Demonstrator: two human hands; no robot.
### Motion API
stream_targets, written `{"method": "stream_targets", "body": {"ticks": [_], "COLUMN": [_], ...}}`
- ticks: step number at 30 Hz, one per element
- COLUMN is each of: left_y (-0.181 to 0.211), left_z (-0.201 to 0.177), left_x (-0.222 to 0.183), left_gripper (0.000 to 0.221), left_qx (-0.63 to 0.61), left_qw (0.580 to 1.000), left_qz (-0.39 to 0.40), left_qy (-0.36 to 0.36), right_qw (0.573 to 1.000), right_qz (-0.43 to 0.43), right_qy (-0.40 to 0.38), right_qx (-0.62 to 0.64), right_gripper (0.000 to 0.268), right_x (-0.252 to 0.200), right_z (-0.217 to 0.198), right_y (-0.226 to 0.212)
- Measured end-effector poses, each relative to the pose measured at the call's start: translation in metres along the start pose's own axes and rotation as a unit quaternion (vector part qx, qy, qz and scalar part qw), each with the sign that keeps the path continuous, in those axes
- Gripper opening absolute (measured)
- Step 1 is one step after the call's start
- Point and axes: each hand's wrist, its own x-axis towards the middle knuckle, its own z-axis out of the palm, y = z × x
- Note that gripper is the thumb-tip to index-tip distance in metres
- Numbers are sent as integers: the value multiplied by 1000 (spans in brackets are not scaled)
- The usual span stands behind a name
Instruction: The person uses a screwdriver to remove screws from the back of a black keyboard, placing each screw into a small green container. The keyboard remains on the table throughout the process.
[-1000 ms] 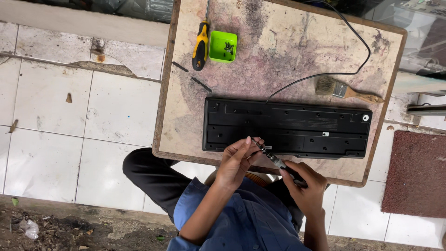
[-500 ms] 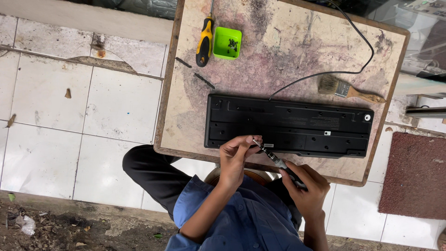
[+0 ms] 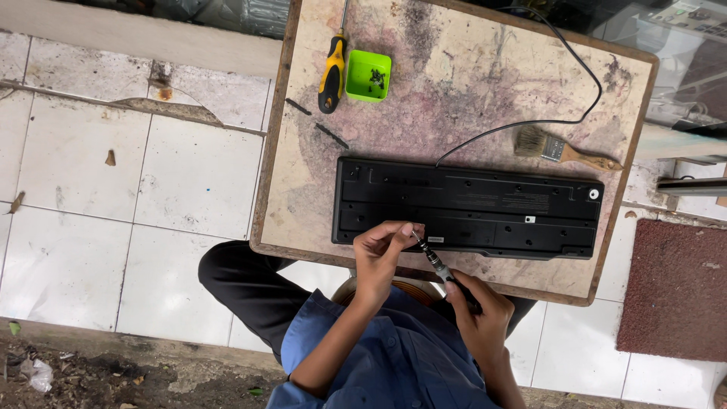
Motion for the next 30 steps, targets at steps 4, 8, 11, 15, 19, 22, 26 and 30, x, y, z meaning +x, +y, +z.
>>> {"method": "stream_targets", "body": {"ticks": [4,8,11,15,19,22,26,30], "left_y": [5,14,3,-22,-36,-37,-32,-30], "left_z": [0,-3,-10,-18,-23,-25,-25,-26], "left_x": [3,7,17,27,30,31,30,29], "left_gripper": [13,19,19,31,30,28,24,23], "left_qx": [45,228,399,585,611,606,606,607], "left_qw": [999,965,882,727,689,687,688,692], "left_qz": [-10,129,249,356,382,391,387,380], "left_qy": [-16,-4,37,52,83,91,94,86], "right_qw": [1000,999,998,994,970,936,893,831], "right_qz": [12,-10,-14,-67,-109,-145,-169,-148], "right_qy": [20,15,9,-17,-73,-105,-162,-244], "right_qx": [-7,-48,-62,-91,-203,-304,-384,-477], "right_gripper": [16,17,18,17,16,12,18,30], "right_x": [5,15,34,76,98,112,126,140], "right_z": [-1,-6,-10,-16,-32,-40,-46,-47], "right_y": [-1,21,26,-2,5,-10,-23,-45]}}
